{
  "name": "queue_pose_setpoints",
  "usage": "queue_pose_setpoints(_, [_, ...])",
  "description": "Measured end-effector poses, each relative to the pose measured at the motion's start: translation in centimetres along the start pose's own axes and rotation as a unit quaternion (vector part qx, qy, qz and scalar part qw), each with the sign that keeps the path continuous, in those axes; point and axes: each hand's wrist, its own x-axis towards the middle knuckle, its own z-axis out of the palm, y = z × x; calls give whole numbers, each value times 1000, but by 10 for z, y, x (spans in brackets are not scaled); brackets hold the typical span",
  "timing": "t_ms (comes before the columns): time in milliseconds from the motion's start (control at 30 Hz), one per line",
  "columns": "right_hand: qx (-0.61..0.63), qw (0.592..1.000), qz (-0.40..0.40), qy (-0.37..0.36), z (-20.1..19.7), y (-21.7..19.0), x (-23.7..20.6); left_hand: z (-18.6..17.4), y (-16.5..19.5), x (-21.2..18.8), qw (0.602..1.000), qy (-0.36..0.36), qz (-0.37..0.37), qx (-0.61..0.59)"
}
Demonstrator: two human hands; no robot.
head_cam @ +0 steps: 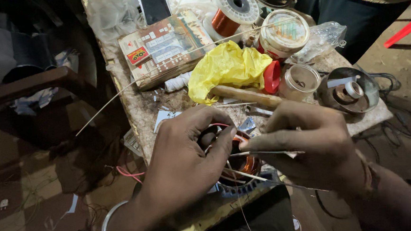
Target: The person works on a copper-wound motor stator held on a cluttered work table, threading and pressing thin wooden strips into the coil slots and adjusting the copper windings and lead wires by hand to secure the coils in place.
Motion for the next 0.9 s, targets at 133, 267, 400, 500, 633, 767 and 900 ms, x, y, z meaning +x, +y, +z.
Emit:
queue_pose_setpoints(133, [41,999,-27,-6,-7,5,20,-1,-1,-1,999,-8,31,14])
queue_pose_setpoints(267, [27,999,-2,-18,-19,5,34,-2,0,-2,999,-9,33,3])
queue_pose_setpoints(400, [14,1000,-19,-13,-19,2,43,-2,0,-3,999,-8,32,0])
queue_pose_setpoints(500, [12,1000,-23,-11,-20,0,45,-3,0,-4,999,7,53,5])
queue_pose_setpoints(633, [10,1000,11,-15,-21,3,45,-1,-1,-5,999,28,46,5])
queue_pose_setpoints(767, [20,999,45,22,-21,5,33,0,0,-5,998,50,39,-6])
queue_pose_setpoints(900, [55,997,50,37,-20,7,16,-1,0,-7,997,66,45,4])
